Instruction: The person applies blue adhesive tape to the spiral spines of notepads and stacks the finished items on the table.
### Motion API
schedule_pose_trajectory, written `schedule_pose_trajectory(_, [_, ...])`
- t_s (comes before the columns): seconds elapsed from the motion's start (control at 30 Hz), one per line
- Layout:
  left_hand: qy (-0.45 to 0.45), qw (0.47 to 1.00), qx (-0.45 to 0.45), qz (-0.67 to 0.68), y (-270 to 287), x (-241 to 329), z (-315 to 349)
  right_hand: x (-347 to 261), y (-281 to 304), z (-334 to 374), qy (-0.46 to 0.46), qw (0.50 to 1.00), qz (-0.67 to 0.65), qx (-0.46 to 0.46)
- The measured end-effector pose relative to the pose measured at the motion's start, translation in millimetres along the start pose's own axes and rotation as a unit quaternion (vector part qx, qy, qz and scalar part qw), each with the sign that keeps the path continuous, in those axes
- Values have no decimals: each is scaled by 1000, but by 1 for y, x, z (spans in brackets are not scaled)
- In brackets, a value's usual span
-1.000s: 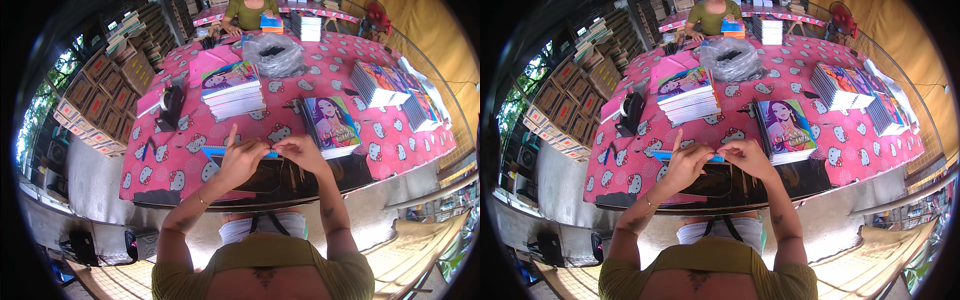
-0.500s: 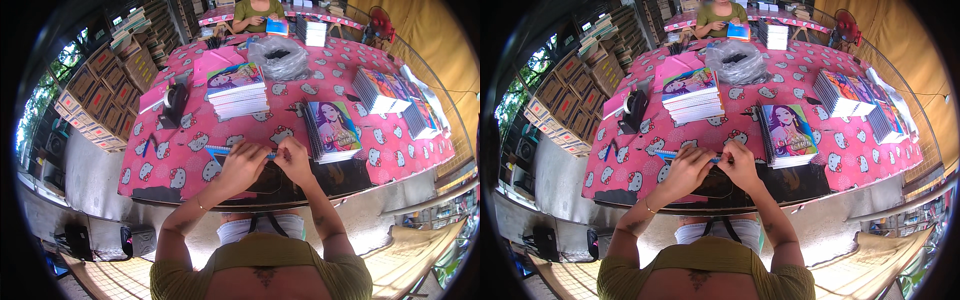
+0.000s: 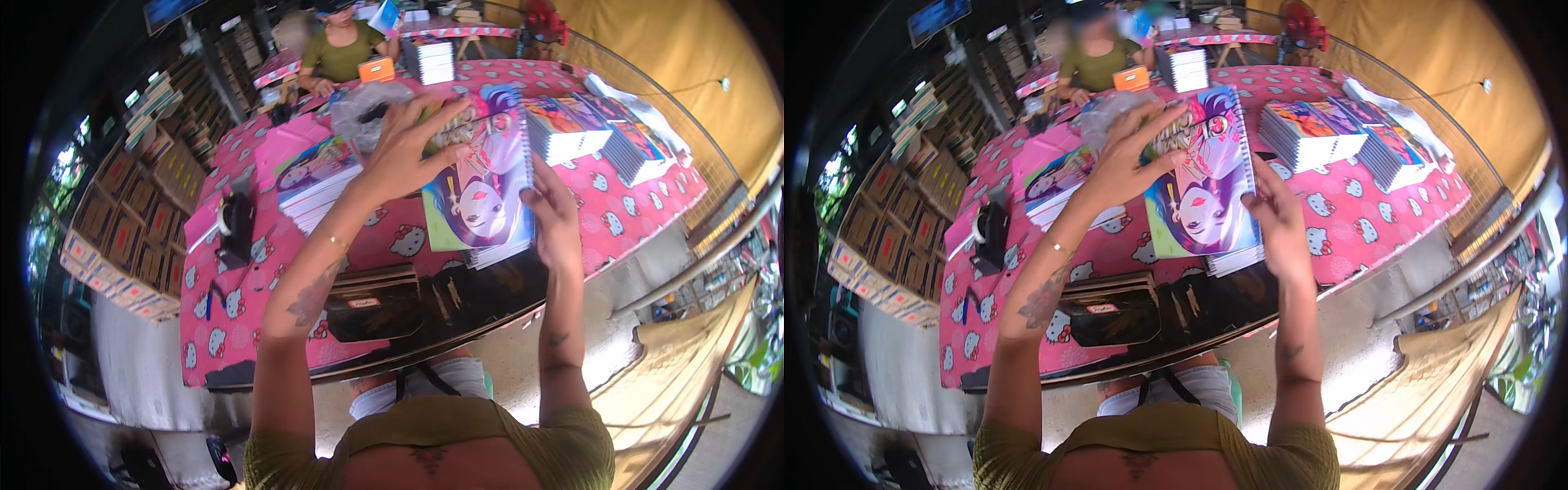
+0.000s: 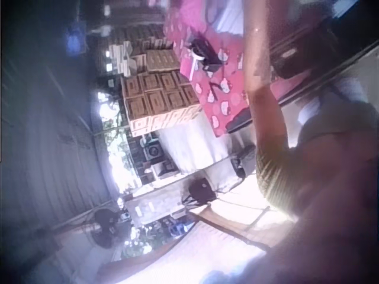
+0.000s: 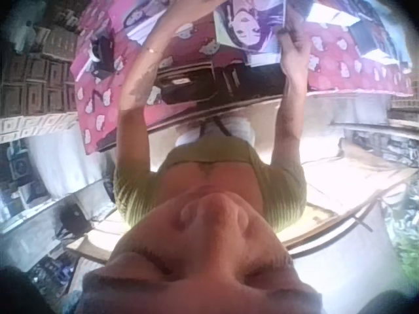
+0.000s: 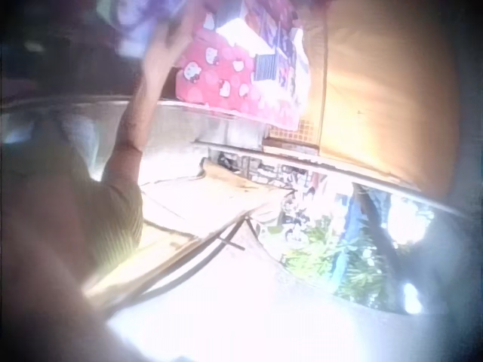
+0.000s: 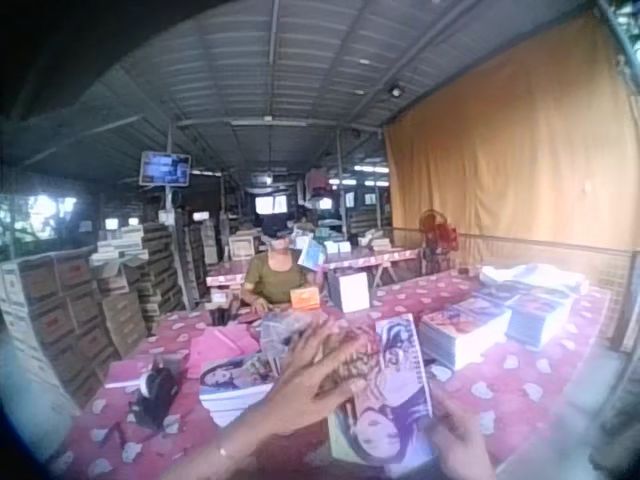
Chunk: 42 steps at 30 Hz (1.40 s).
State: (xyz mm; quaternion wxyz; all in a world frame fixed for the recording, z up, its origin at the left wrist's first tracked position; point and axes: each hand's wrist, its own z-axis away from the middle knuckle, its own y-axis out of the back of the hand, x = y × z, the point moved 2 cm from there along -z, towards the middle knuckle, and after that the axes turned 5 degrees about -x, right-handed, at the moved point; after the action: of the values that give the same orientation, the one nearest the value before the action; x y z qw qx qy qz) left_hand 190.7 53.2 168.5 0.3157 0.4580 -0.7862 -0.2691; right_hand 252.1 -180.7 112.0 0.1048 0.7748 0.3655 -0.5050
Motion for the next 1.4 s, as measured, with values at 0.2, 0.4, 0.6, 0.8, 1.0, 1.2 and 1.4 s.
schedule_pose_trajectory(0.2, [51, 997, -60, 1, -118, -62, -12, 58, 97, -41, -132, 969, 203, -46])
schedule_pose_trajectory(0.4, [116, 967, -208, -92, -180, -74, 21, 113, 131, -33, -70, 870, 477, -107])
schedule_pose_trajectory(0.6, [115, 984, -121, -65, -160, -73, 23, 118, 137, -34, -106, 868, 480, -71])
schedule_pose_trajectory(0.8, [119, 979, 60, -156, 9, -148, 101, 53, 90, 7, 85, 814, 573, 46])
schedule_pose_trajectory(1.0, [173, 929, -48, -324, 52, -180, 211, 60, 2, 17, 139, 883, 441, -83])
schedule_pose_trajectory(1.2, [161, 929, 37, -330, 95, -32, 137, 85, -76, 20, 140, 949, 269, -83])
schedule_pose_trajectory(1.4, [63, 988, -43, -138, 82, 43, 148, 134, -86, 69, -42, 989, 64, -130])
